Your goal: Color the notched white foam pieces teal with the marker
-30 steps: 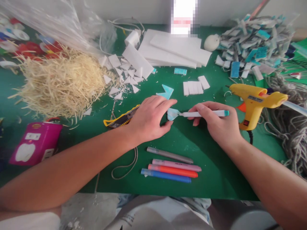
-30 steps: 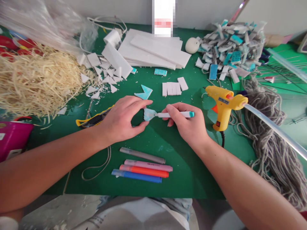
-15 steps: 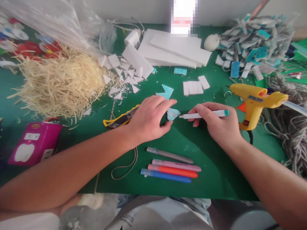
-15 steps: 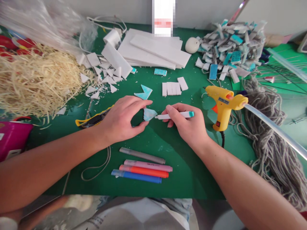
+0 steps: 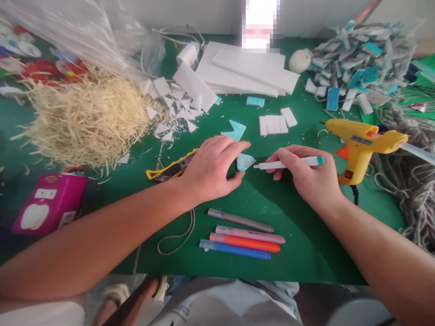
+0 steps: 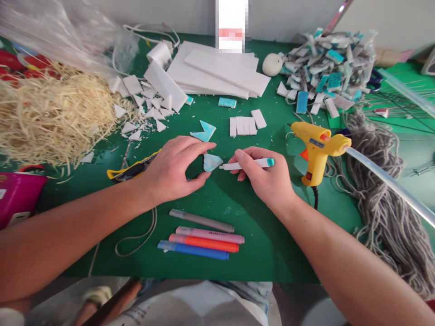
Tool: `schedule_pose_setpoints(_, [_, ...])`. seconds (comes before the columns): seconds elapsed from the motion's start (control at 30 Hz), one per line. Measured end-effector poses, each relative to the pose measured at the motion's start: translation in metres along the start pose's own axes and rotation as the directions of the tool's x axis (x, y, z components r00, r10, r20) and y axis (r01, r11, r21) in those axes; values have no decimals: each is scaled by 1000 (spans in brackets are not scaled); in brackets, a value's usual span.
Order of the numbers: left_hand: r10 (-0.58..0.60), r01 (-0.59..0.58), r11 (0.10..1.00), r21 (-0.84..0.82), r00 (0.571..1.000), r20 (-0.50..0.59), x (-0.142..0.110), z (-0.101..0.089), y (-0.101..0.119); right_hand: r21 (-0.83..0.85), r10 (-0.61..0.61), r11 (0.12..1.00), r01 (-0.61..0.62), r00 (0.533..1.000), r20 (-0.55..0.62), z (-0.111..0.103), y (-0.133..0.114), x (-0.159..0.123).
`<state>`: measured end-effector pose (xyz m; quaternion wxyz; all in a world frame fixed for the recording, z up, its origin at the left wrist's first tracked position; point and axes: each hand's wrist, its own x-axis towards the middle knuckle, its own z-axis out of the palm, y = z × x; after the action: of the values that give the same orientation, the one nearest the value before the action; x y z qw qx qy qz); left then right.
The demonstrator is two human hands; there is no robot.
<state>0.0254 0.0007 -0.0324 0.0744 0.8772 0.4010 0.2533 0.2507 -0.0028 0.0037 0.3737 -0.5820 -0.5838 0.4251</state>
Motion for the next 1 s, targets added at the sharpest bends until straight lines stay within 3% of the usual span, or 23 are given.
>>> schedule_pose_setpoints(1.0, [10, -10, 1000, 5, 1000, -22, 0, 0, 0, -17, 6, 1000, -7, 1000, -6, -1, -2, -1])
